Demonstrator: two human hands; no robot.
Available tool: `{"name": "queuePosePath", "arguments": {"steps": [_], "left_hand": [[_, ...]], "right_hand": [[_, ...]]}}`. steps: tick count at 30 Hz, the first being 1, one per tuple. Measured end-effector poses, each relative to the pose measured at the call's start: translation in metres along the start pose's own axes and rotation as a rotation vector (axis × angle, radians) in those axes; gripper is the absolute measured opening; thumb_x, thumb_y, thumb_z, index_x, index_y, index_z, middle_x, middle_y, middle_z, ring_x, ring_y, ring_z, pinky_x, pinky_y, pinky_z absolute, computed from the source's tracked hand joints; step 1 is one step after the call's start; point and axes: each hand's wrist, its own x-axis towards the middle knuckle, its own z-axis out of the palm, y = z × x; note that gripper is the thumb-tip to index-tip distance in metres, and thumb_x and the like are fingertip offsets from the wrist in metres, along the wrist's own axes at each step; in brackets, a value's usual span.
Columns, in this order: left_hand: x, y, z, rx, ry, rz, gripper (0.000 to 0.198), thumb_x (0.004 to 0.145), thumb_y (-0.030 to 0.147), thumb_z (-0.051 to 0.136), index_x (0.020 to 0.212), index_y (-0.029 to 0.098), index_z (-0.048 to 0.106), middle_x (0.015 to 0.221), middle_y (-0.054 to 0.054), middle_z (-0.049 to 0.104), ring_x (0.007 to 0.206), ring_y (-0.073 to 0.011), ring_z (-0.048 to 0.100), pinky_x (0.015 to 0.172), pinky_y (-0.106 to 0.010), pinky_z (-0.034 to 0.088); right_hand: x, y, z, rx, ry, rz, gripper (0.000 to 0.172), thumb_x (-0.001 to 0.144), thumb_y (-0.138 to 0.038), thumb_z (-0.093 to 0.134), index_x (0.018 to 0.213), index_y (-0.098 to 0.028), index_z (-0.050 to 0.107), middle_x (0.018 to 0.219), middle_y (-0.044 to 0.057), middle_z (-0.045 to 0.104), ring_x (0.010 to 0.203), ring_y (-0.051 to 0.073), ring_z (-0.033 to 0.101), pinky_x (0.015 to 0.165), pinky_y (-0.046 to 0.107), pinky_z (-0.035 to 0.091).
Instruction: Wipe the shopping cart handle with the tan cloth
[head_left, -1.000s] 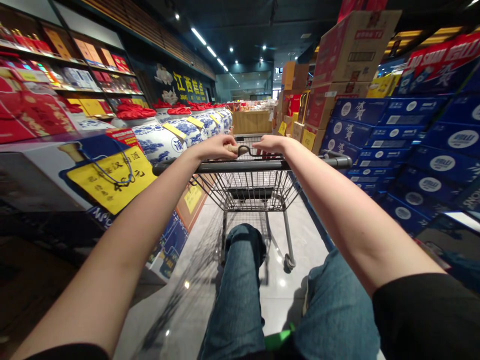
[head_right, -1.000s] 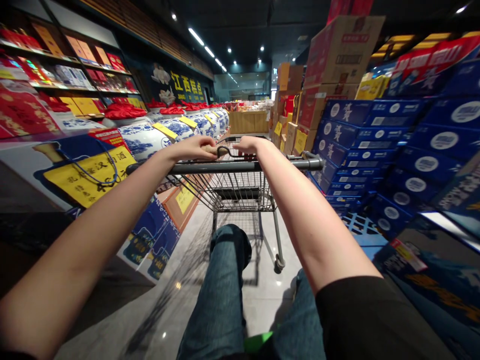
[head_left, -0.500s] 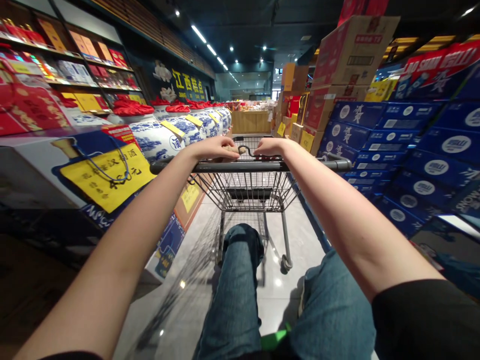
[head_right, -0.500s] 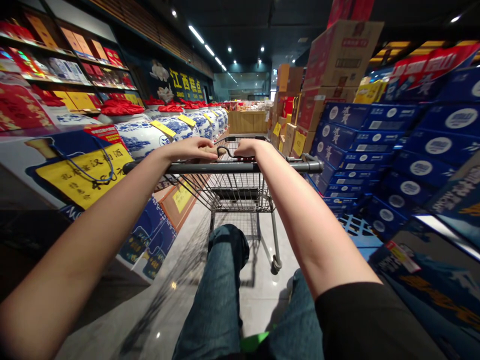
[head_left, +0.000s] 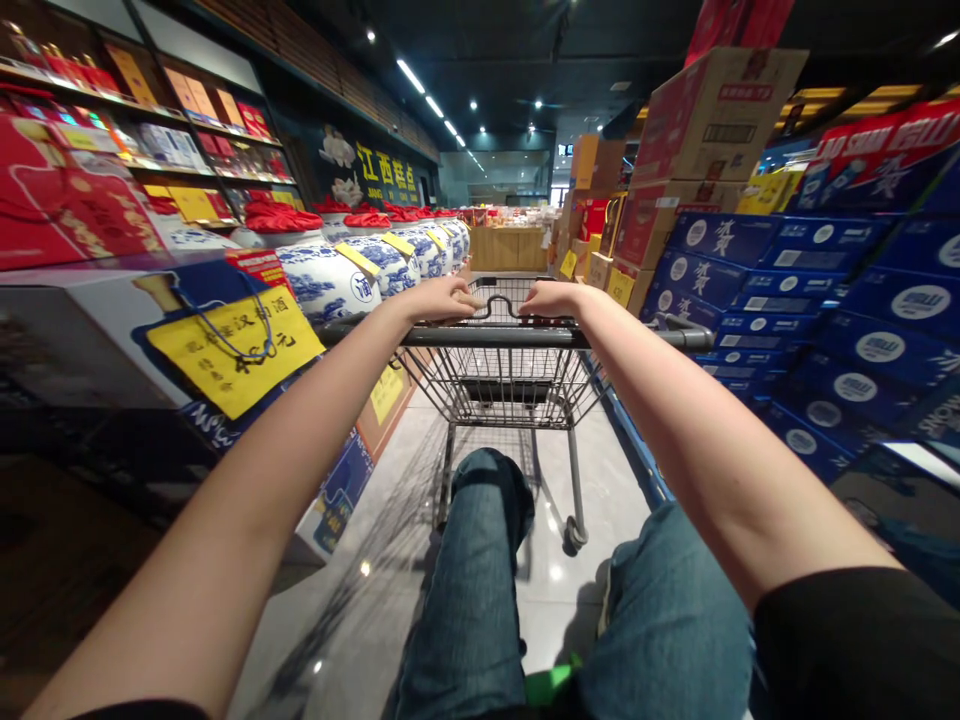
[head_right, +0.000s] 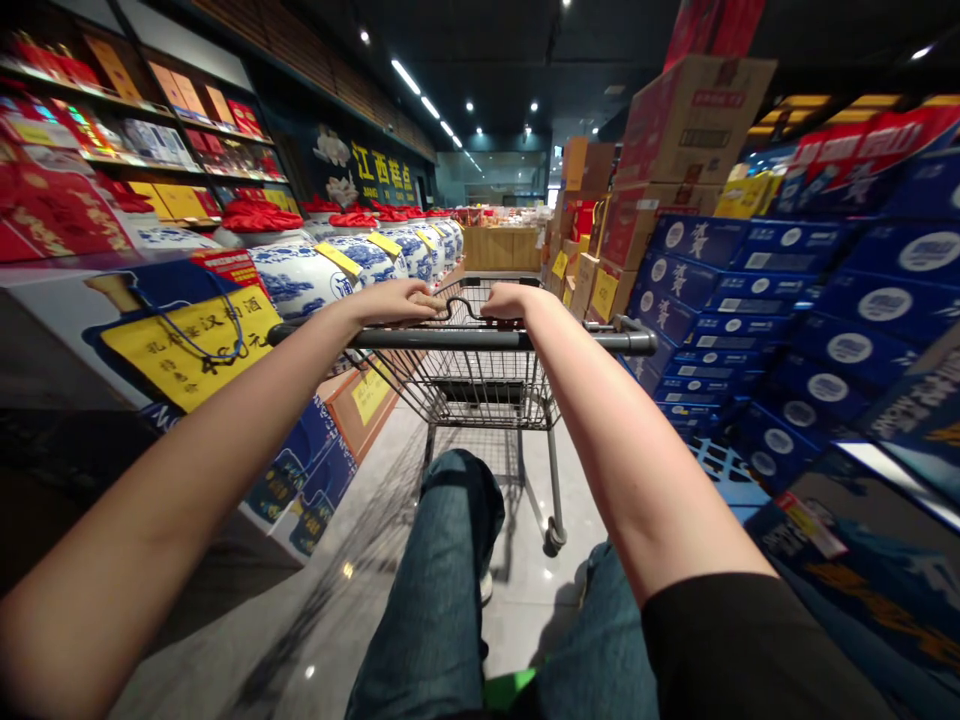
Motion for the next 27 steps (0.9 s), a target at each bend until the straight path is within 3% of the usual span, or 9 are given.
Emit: {"name": "queuePosePath", "arguments": {"steps": [5, 9, 11, 15, 18, 21, 24, 27], "left_hand": [[-0.004, 0.006, -0.001, -0.272, -0.205, 0.200, 0.055, 0.073, 0.060, 0.073, 0.112, 0.021, 0.075, 0.086, -0.006, 0.075, 0.067, -0.0197, 0.062, 0.061, -0.030, 0.042], [0.002, 0.003, 0.002, -0.208, -0.170, 0.282, 0.052, 0.064, 0.058, 0.078, 0.102, 0.023, 0.080, 0.089, -0.002, 0.075, 0.077, -0.0197, 0.063, 0.068, -0.028, 0.042], [0.005, -0.001, 0.003, -0.145, -0.144, 0.239, 0.044, 0.064, 0.058, 0.078, 0.088, 0.021, 0.079, 0.082, -0.003, 0.073, 0.076, -0.0208, 0.062, 0.069, -0.030, 0.041], [0.014, -0.018, 0.002, -0.045, -0.129, 0.016, 0.039, 0.071, 0.060, 0.078, 0.064, 0.023, 0.069, 0.057, -0.005, 0.061, 0.064, -0.0232, 0.058, 0.065, -0.034, 0.038], [0.020, -0.031, 0.001, 0.036, -0.006, -0.055, 0.034, 0.070, 0.053, 0.081, 0.058, 0.024, 0.066, 0.050, -0.004, 0.051, 0.069, -0.0269, 0.060, 0.067, -0.034, 0.038], [0.018, -0.029, 0.001, 0.041, 0.054, -0.001, 0.028, 0.065, 0.049, 0.083, 0.068, 0.024, 0.070, 0.057, -0.004, 0.058, 0.077, -0.0277, 0.062, 0.071, -0.033, 0.040], [0.006, -0.012, -0.001, -0.125, -0.110, 0.118, 0.043, 0.068, 0.057, 0.080, 0.096, 0.025, 0.077, 0.080, -0.005, 0.074, 0.077, -0.0242, 0.064, 0.070, -0.032, 0.042], [-0.004, 0.002, -0.004, -0.151, -0.201, 0.089, 0.052, 0.071, 0.060, 0.075, 0.110, 0.024, 0.075, 0.084, -0.005, 0.075, 0.072, -0.0220, 0.064, 0.066, -0.031, 0.043]], "right_hand": [[-0.002, 0.000, 0.000, -0.005, -0.004, 0.006, 0.022, 0.089, -0.024, 0.064, 0.069, -0.018, 0.070, 0.071, 0.005, 0.067, 0.063, 0.017, 0.058, 0.068, 0.035, 0.047], [-0.006, -0.003, 0.000, -0.004, -0.001, 0.016, 0.023, 0.090, -0.025, 0.065, 0.069, -0.018, 0.069, 0.073, 0.006, 0.068, 0.062, 0.017, 0.058, 0.069, 0.035, 0.046], [-0.008, -0.004, -0.001, -0.004, 0.001, 0.022, 0.023, 0.091, -0.025, 0.065, 0.069, -0.017, 0.069, 0.072, 0.006, 0.068, 0.062, 0.017, 0.058, 0.068, 0.035, 0.046], [-0.009, -0.005, -0.001, -0.008, 0.006, 0.028, 0.021, 0.092, -0.024, 0.064, 0.072, -0.017, 0.069, 0.068, 0.005, 0.065, 0.063, 0.017, 0.058, 0.067, 0.033, 0.045], [-0.009, -0.005, -0.001, -0.012, 0.004, 0.024, 0.021, 0.091, -0.024, 0.064, 0.072, -0.017, 0.070, 0.067, 0.004, 0.065, 0.064, 0.017, 0.058, 0.067, 0.032, 0.045], [-0.007, -0.004, -0.001, -0.020, 0.009, 0.016, 0.023, 0.091, -0.024, 0.064, 0.071, -0.017, 0.070, 0.069, 0.005, 0.066, 0.064, 0.016, 0.057, 0.068, 0.033, 0.046], [-0.004, -0.002, -0.002, -0.025, 0.000, 0.007, 0.022, 0.091, -0.024, 0.064, 0.071, -0.017, 0.071, 0.071, 0.005, 0.067, 0.065, 0.016, 0.058, 0.070, 0.032, 0.046], [-0.001, 0.000, -0.001, -0.022, -0.022, 0.012, 0.023, 0.093, -0.026, 0.063, 0.075, -0.017, 0.072, 0.074, 0.005, 0.069, 0.065, 0.016, 0.058, 0.068, 0.031, 0.046]]}}
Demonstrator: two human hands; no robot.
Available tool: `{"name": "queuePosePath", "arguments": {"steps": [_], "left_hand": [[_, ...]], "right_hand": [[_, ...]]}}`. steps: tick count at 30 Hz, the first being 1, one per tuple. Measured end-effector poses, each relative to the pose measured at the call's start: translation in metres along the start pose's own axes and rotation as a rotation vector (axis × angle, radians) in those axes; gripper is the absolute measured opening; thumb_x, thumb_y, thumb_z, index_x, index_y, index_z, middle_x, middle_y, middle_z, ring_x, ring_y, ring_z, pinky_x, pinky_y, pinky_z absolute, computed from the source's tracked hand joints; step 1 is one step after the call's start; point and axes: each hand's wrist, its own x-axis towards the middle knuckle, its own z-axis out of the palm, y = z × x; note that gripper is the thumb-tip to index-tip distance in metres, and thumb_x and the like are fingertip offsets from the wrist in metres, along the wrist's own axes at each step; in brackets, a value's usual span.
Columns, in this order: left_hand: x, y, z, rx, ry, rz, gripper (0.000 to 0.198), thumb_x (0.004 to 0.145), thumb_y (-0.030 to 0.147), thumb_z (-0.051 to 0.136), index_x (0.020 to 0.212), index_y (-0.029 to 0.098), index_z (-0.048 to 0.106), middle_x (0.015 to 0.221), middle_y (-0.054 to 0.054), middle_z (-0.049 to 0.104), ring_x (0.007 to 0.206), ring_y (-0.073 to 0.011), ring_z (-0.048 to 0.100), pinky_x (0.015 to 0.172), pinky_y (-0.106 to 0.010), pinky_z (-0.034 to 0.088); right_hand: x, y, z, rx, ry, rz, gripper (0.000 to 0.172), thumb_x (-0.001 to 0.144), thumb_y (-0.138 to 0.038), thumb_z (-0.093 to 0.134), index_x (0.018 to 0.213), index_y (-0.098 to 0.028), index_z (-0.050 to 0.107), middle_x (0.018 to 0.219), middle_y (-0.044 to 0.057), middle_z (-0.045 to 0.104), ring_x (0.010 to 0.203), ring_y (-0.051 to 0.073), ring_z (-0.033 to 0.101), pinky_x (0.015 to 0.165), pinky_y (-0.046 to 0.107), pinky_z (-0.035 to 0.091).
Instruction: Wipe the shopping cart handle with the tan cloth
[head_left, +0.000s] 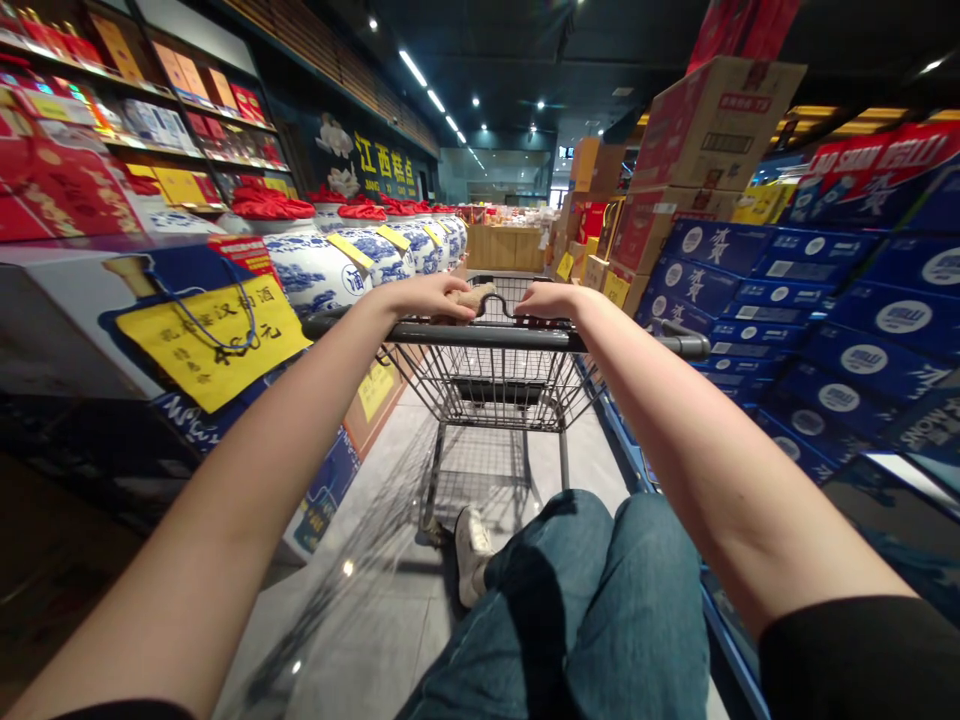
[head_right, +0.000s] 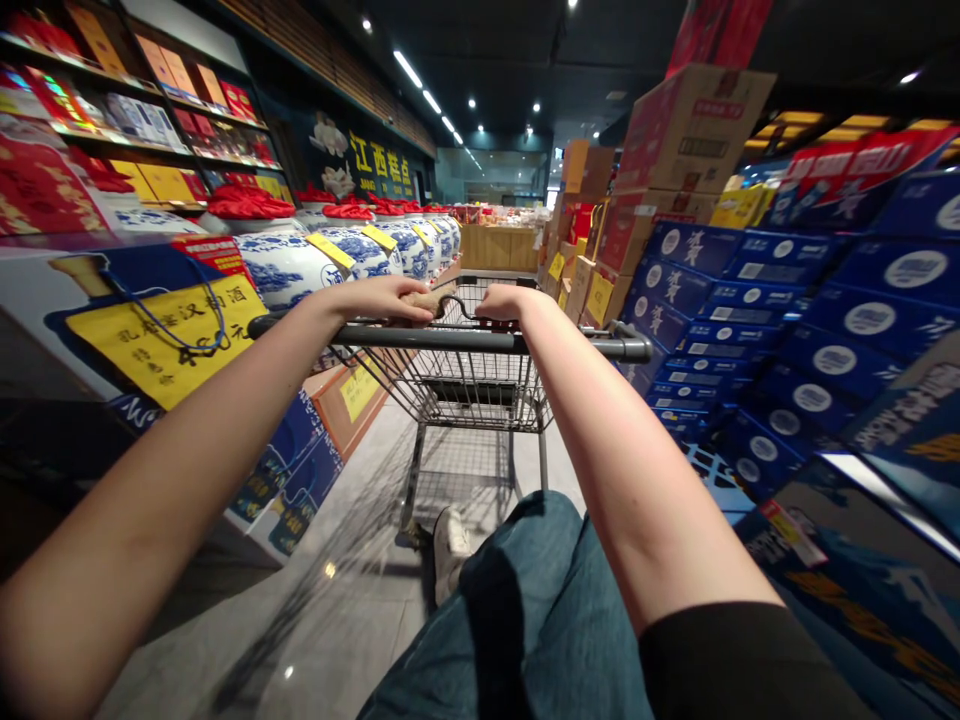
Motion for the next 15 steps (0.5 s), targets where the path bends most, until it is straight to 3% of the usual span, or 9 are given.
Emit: {"name": "queuePosePath", "arguments": {"steps": [5, 7, 9, 13, 15], "left_hand": [[0.0010, 0.0011, -0.0042, 0.399, 0.171, -0.387, 0.034, 0.069, 0.037, 0.071, 0.098, 0.019, 0.076, 0.073, -0.009, 0.071, 0.080, -0.0284, 0.069, 0.071, -0.033, 0.046], [0.0011, 0.0006, -0.0047, 0.498, 0.217, -0.453, 0.031, 0.064, 0.030, 0.072, 0.092, 0.017, 0.076, 0.075, -0.012, 0.072, 0.087, -0.0328, 0.070, 0.073, -0.035, 0.046], [-0.0014, 0.0029, -0.0035, 0.435, 0.178, -0.394, 0.035, 0.067, 0.033, 0.071, 0.099, 0.018, 0.076, 0.082, -0.012, 0.074, 0.086, -0.0310, 0.070, 0.073, -0.034, 0.048], [-0.0061, 0.0078, 0.0010, 0.091, 0.022, -0.103, 0.054, 0.080, 0.052, 0.063, 0.125, 0.023, 0.072, 0.094, -0.008, 0.076, 0.076, -0.0234, 0.067, 0.069, -0.033, 0.049], [-0.0037, 0.0049, 0.0018, 0.096, 0.024, -0.077, 0.055, 0.079, 0.053, 0.063, 0.125, 0.023, 0.072, 0.093, -0.007, 0.076, 0.076, -0.0232, 0.067, 0.069, -0.034, 0.048]], "right_hand": [[0.0031, 0.0013, 0.0019, 0.017, -0.015, 0.006, 0.022, 0.096, -0.025, 0.058, 0.086, -0.014, 0.075, 0.076, 0.005, 0.068, 0.063, 0.014, 0.057, 0.065, 0.030, 0.046], [0.0030, 0.0009, 0.0020, 0.017, -0.016, 0.001, 0.021, 0.095, -0.025, 0.058, 0.086, -0.015, 0.075, 0.074, 0.004, 0.067, 0.062, 0.014, 0.056, 0.064, 0.030, 0.045], [0.0023, 0.0003, 0.0017, 0.010, -0.013, -0.006, 0.020, 0.094, -0.024, 0.060, 0.084, -0.015, 0.074, 0.071, 0.004, 0.065, 0.061, 0.014, 0.055, 0.063, 0.031, 0.042], [0.0002, -0.0006, 0.0007, -0.007, 0.002, -0.026, 0.017, 0.091, -0.024, 0.063, 0.077, -0.016, 0.070, 0.069, 0.003, 0.062, 0.060, 0.014, 0.052, 0.062, 0.031, 0.039], [-0.0006, -0.0006, 0.0005, -0.010, 0.003, -0.033, 0.018, 0.090, -0.024, 0.063, 0.075, -0.017, 0.068, 0.069, 0.002, 0.061, 0.060, 0.014, 0.052, 0.062, 0.032, 0.038]]}}
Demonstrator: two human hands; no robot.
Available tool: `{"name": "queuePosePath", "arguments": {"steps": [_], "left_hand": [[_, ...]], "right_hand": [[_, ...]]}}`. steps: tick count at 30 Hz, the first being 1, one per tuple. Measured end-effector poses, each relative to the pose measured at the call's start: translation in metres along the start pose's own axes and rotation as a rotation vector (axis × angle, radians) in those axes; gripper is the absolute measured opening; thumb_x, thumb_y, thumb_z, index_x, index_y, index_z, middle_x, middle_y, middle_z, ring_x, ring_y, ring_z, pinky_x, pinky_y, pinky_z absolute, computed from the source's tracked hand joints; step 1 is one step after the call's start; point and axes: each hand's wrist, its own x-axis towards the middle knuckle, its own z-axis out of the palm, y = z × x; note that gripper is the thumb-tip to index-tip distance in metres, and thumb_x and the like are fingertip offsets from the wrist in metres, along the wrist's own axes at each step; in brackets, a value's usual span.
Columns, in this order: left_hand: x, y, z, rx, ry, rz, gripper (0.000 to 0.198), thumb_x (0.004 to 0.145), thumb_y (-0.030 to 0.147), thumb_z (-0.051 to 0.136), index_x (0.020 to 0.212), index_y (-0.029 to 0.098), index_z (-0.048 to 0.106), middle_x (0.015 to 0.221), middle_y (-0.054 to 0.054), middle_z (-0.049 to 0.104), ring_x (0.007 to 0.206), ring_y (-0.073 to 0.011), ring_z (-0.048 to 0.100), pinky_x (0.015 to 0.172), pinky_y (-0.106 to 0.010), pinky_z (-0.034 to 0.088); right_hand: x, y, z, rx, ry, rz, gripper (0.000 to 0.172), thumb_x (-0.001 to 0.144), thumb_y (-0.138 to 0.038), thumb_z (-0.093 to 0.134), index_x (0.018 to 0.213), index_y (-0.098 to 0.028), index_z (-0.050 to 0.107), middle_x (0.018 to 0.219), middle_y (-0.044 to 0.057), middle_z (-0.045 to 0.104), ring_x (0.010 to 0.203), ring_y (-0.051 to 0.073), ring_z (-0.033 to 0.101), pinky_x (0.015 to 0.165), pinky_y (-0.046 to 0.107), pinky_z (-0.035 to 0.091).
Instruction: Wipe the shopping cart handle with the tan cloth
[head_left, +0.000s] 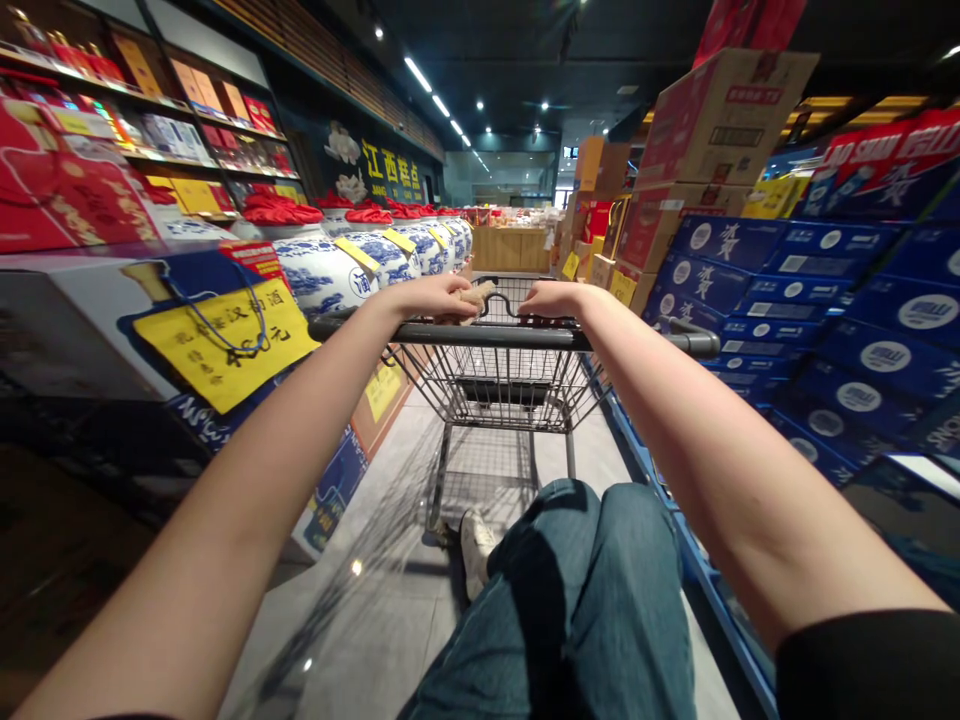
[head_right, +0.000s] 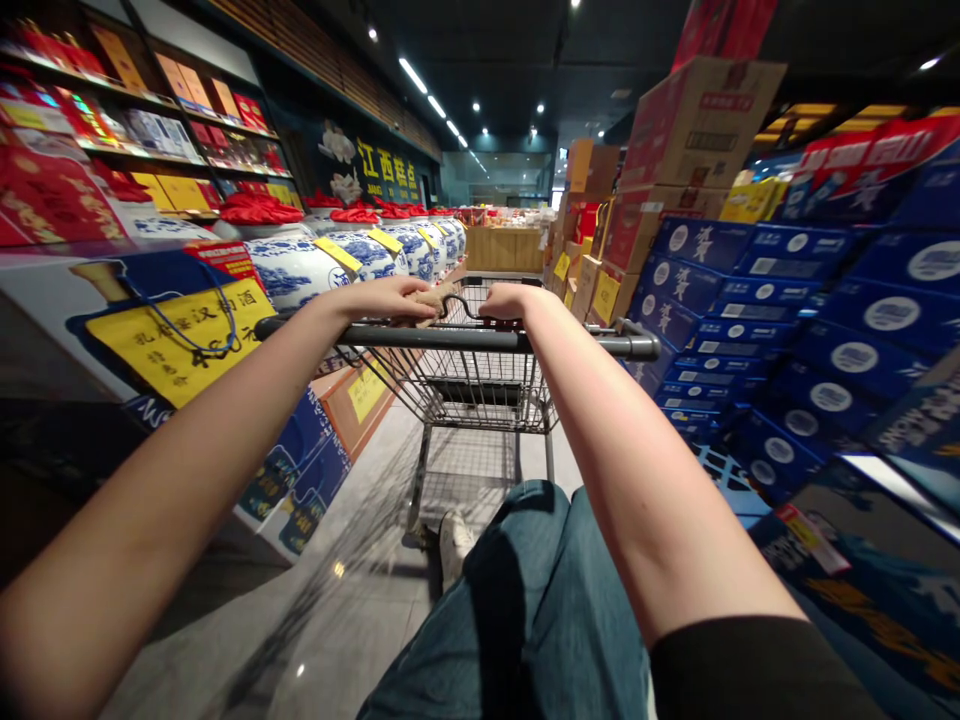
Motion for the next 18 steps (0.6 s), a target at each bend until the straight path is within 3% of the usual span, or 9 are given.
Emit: {"name": "queuePosePath", "arguments": {"steps": [4, 7, 10, 14, 16, 18], "left_hand": [[0.012, -0.013, -0.001, 0.207, 0.142, -0.135, 0.038, 0.069, 0.039, 0.069, 0.102, 0.021, 0.078, 0.080, -0.009, 0.074, 0.088, -0.0298, 0.070, 0.077, -0.034, 0.048], [0.016, -0.016, -0.002, 0.244, 0.167, -0.129, 0.032, 0.063, 0.033, 0.070, 0.090, 0.019, 0.078, 0.079, -0.011, 0.073, 0.095, -0.0336, 0.068, 0.082, -0.035, 0.047], [0.011, -0.010, -0.002, 0.200, 0.082, -0.016, 0.035, 0.068, 0.033, 0.064, 0.096, 0.021, 0.079, 0.092, -0.007, 0.076, 0.094, -0.0277, 0.068, 0.082, -0.031, 0.047], [0.005, -0.006, -0.003, -0.030, -0.015, 0.199, 0.047, 0.077, 0.039, 0.059, 0.117, 0.022, 0.077, 0.101, -0.007, 0.076, 0.087, -0.0233, 0.067, 0.078, -0.031, 0.049], [0.007, -0.009, -0.002, -0.087, -0.008, 0.208, 0.053, 0.075, 0.038, 0.059, 0.122, 0.020, 0.074, 0.097, -0.009, 0.075, 0.083, -0.0237, 0.066, 0.074, -0.032, 0.048], [0.010, -0.012, -0.002, 0.009, 0.030, 0.138, 0.055, 0.069, 0.034, 0.059, 0.120, 0.020, 0.074, 0.098, -0.008, 0.075, 0.086, -0.0249, 0.066, 0.076, -0.033, 0.048]], "right_hand": [[-0.001, 0.000, 0.000, 0.004, -0.001, 0.011, 0.017, 0.089, -0.024, 0.063, 0.074, -0.017, 0.068, 0.070, 0.003, 0.062, 0.060, 0.014, 0.052, 0.064, 0.032, 0.040], [-0.002, -0.002, 0.000, 0.003, 0.004, 0.017, 0.018, 0.090, -0.024, 0.062, 0.075, -0.017, 0.069, 0.070, 0.003, 0.063, 0.061, 0.014, 0.053, 0.065, 0.032, 0.041], [-0.003, -0.003, 0.000, -0.009, 0.000, 0.014, 0.021, 0.092, -0.024, 0.060, 0.075, -0.018, 0.069, 0.068, 0.001, 0.061, 0.060, 0.014, 0.051, 0.063, 0.032, 0.039], [-0.004, -0.003, -0.001, -0.022, -0.010, 0.011, 0.024, 0.095, -0.024, 0.058, 0.073, -0.017, 0.067, 0.068, 0.002, 0.060, 0.059, 0.013, 0.050, 0.061, 0.032, 0.038], [-0.004, -0.003, -0.001, -0.022, -0.009, 0.011, 0.024, 0.096, -0.024, 0.058, 0.074, -0.017, 0.067, 0.069, 0.002, 0.060, 0.060, 0.013, 0.051, 0.061, 0.031, 0.038], [-0.004, -0.002, -0.001, -0.016, -0.010, 0.014, 0.023, 0.096, -0.024, 0.058, 0.076, -0.017, 0.067, 0.071, 0.003, 0.061, 0.061, 0.013, 0.053, 0.061, 0.030, 0.040]]}}
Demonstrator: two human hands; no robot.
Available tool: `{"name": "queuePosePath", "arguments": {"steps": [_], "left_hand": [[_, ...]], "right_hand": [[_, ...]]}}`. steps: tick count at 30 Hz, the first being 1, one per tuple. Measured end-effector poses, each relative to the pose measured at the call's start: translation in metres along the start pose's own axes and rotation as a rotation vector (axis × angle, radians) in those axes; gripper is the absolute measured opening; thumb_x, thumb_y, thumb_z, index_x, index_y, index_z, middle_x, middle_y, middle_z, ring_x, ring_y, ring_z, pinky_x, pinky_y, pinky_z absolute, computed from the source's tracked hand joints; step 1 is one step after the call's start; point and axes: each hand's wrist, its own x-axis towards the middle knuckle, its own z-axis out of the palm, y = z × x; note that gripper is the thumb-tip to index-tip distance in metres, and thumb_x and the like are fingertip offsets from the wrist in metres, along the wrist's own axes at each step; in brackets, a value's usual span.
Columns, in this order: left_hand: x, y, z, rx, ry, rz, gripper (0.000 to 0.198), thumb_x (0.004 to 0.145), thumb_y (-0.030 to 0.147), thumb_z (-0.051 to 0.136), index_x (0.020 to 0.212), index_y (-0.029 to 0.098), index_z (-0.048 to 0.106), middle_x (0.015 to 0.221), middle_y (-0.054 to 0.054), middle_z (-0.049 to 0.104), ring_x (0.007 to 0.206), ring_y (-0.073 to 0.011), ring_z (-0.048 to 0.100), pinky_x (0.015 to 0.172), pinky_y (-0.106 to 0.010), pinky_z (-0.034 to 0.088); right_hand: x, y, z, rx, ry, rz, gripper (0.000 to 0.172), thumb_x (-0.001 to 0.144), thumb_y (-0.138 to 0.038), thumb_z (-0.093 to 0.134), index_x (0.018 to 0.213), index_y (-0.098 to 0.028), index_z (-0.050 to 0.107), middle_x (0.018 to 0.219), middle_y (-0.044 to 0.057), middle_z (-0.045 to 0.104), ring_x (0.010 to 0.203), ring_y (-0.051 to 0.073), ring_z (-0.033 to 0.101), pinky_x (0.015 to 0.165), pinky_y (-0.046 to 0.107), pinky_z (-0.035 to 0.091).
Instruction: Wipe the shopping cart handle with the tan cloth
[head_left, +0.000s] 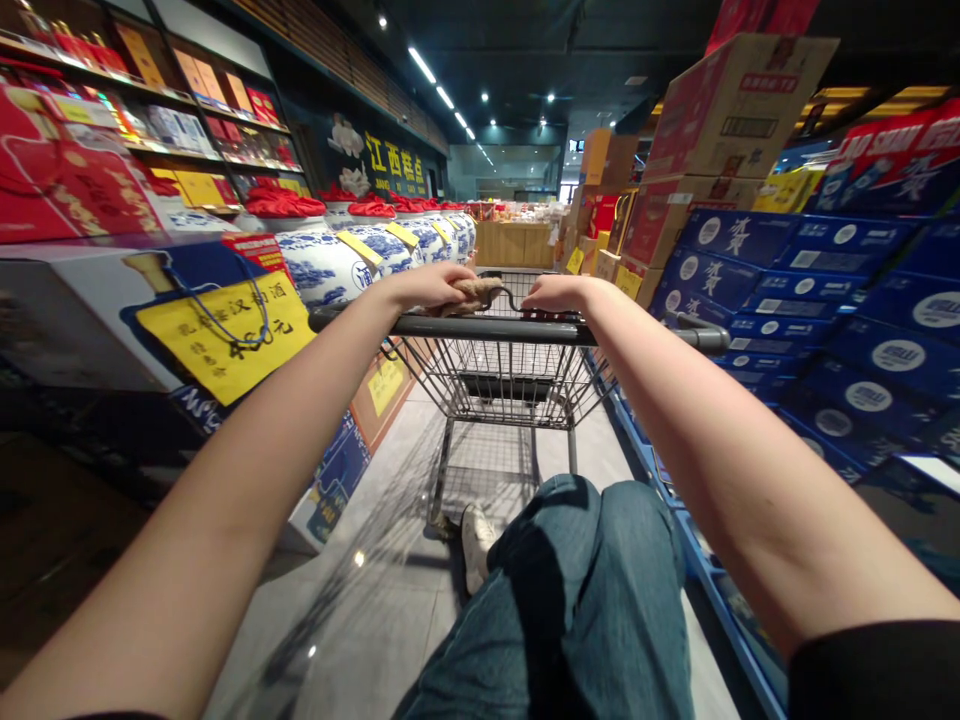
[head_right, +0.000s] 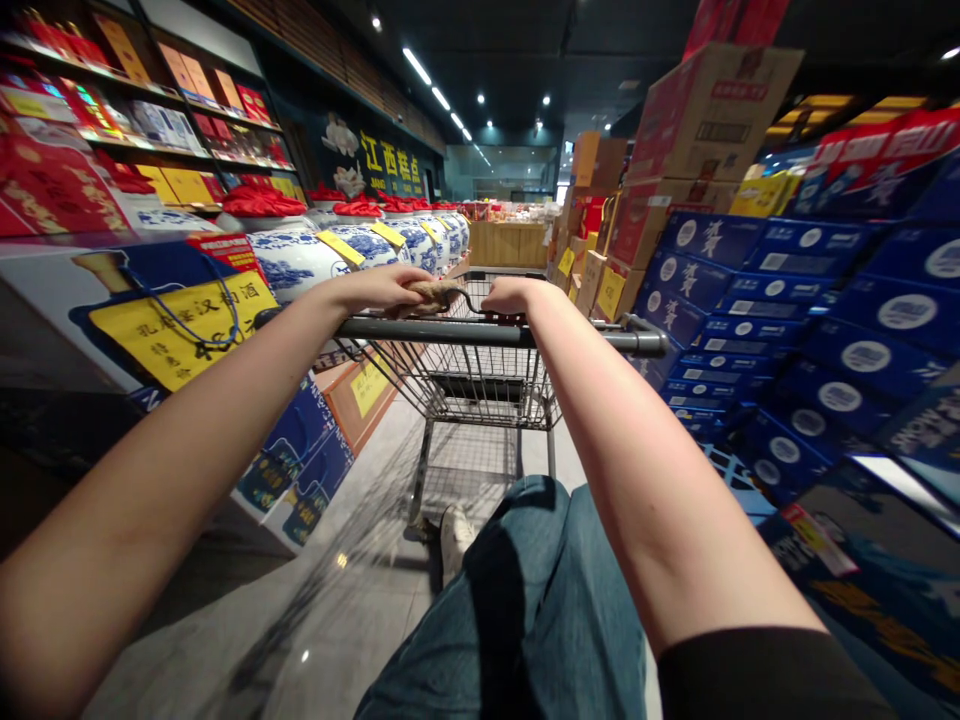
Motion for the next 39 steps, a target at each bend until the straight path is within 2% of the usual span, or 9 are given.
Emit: {"name": "queuePosePath", "arguments": {"steps": [4, 10, 17, 19, 24, 29, 32, 36, 39], "left_hand": [[0.003, -0.001, 0.001, 0.184, 0.002, -0.085, 0.056, 0.061, 0.030, 0.056, 0.111, 0.021, 0.079, 0.099, -0.007, 0.077, 0.094, -0.0276, 0.066, 0.083, -0.034, 0.047], [-0.004, 0.005, -0.002, 0.000, -0.058, 0.080, 0.065, 0.080, 0.044, 0.053, 0.139, 0.021, 0.065, 0.118, -0.008, 0.074, 0.099, -0.0233, 0.068, 0.079, -0.029, 0.049], [0.007, -0.001, 0.005, 0.236, 0.047, -0.115, 0.040, 0.064, 0.029, 0.060, 0.100, 0.022, 0.077, 0.091, -0.008, 0.075, 0.089, -0.0276, 0.065, 0.078, -0.034, 0.045], [0.004, 0.002, 0.005, 0.218, 0.049, -0.099, 0.039, 0.065, 0.028, 0.060, 0.099, 0.022, 0.077, 0.092, -0.009, 0.075, 0.090, -0.0287, 0.066, 0.080, -0.036, 0.046], [-0.002, 0.008, 0.002, -0.058, 0.015, 0.082, 0.053, 0.075, 0.034, 0.060, 0.125, 0.026, 0.073, 0.111, -0.007, 0.076, 0.097, -0.0267, 0.068, 0.085, -0.035, 0.050], [0.011, 0.001, 0.007, 0.200, 0.063, -0.120, 0.039, 0.064, 0.027, 0.063, 0.099, 0.021, 0.079, 0.093, -0.010, 0.076, 0.093, -0.0299, 0.066, 0.084, -0.037, 0.048], [0.011, -0.002, 0.006, 0.232, 0.064, -0.156, 0.035, 0.061, 0.025, 0.064, 0.091, 0.020, 0.080, 0.083, -0.010, 0.073, 0.088, -0.0305, 0.065, 0.080, -0.038, 0.046], [-0.003, 0.000, 0.000, 0.003, -0.009, 0.001, 0.053, 0.067, 0.027, 0.059, 0.117, 0.024, 0.078, 0.099, -0.006, 0.076, 0.088, -0.0246, 0.067, 0.078, -0.033, 0.048], [-0.007, 0.000, 0.000, -0.193, 0.033, 0.094, 0.066, 0.075, 0.036, 0.062, 0.140, 0.025, 0.065, 0.113, -0.008, 0.075, 0.094, -0.0242, 0.069, 0.079, -0.032, 0.050]], "right_hand": [[-0.002, -0.001, 0.000, -0.001, -0.002, 0.011, 0.021, 0.096, -0.025, 0.058, 0.080, -0.016, 0.069, 0.073, 0.004, 0.062, 0.062, 0.014, 0.053, 0.062, 0.031, 0.041], [-0.001, -0.002, -0.001, -0.023, -0.012, -0.001, 0.022, 0.096, -0.024, 0.057, 0.077, -0.017, 0.067, 0.073, 0.003, 0.061, 0.063, 0.014, 0.053, 0.063, 0.031, 0.040], [-0.001, 0.001, 0.000, -0.004, 0.000, -0.002, 0.019, 0.092, -0.024, 0.061, 0.077, -0.017, 0.069, 0.071, 0.004, 0.062, 0.065, 0.015, 0.054, 0.064, 0.032, 0.042], [-0.002, 0.000, 0.000, 0.005, 0.000, -0.006, 0.020, 0.092, -0.025, 0.061, 0.076, -0.017, 0.069, 0.071, 0.004, 0.062, 0.064, 0.015, 0.053, 0.065, 0.033, 0.042], [-0.002, 0.000, 0.001, 0.023, -0.002, -0.008, 0.018, 0.093, -0.025, 0.062, 0.079, -0.017, 0.070, 0.069, 0.003, 0.060, 0.061, 0.014, 0.051, 0.063, 0.032, 0.041], [0.002, 0.001, 0.001, 0.041, 0.020, 0.006, 0.017, 0.092, -0.020, 0.063, 0.078, -0.016, 0.072, 0.067, 0.003, 0.061, 0.063, 0.016, 0.054, 0.063, 0.032, 0.042], [0.001, -0.001, 0.001, 0.066, 0.038, 0.009, 0.017, 0.090, -0.018, 0.065, 0.076, -0.015, 0.073, 0.067, 0.004, 0.063, 0.062, 0.016, 0.055, 0.064, 0.032, 0.043], [-0.006, -0.008, -0.001, 0.154, 0.092, -0.004, 0.019, 0.096, -0.019, 0.064, 0.080, -0.014, 0.072, 0.073, 0.006, 0.068, 0.063, 0.014, 0.055, 0.065, 0.029, 0.044], [-0.012, -0.014, -0.005, 0.314, 0.138, -0.041, 0.025, 0.106, -0.026, 0.051, 0.100, -0.013, 0.071, 0.089, 0.008, 0.072, 0.070, 0.013, 0.061, 0.066, 0.025, 0.049]]}}
